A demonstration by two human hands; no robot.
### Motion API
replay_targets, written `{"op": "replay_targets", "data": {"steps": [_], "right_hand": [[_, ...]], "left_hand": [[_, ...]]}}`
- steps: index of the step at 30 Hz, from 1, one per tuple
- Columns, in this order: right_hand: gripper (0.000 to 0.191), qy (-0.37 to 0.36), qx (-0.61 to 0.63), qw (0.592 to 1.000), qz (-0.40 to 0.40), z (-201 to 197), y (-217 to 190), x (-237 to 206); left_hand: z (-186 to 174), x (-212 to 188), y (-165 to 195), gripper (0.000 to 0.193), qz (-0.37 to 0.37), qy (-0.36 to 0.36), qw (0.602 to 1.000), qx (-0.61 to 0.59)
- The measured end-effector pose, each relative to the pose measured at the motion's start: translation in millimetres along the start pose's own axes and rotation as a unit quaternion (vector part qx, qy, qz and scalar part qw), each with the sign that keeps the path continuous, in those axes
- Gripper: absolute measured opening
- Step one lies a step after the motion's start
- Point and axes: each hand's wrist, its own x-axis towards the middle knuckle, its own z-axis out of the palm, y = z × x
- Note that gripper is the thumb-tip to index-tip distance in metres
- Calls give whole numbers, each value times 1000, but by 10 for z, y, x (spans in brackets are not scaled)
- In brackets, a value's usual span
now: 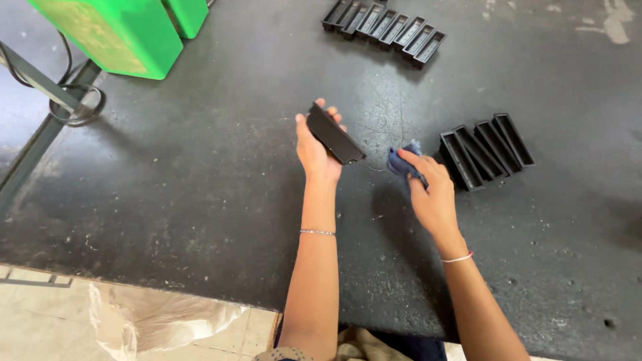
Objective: The person wipes several small black metal parts with a blue cloth on a workbench. They pick up each part, wipe it on all sides, and place it back in a row. A white bottle and green bins are visible nearby.
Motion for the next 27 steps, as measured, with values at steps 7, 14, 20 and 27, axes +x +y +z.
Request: {"op": "replay_targets", "data": {"steps": [7,14,20,27], "right_hand": [[42,54,182,981,51,-8,-74,-45],[61,-18,-40,992,-121,73,-212,-105],[58,27,-90,995,-44,-22,-37,-49],[53,23,-46,998,-34,6,9,-72]], "left_hand": [[95,-120,-216,65,-85,1,996,-12],[-22,-45,-238,63,-70,-50,996,37],[-113,15,-189,66,-89,-67,994,24],[-147,25,-174,63,-147,-166,970,-97]]}}
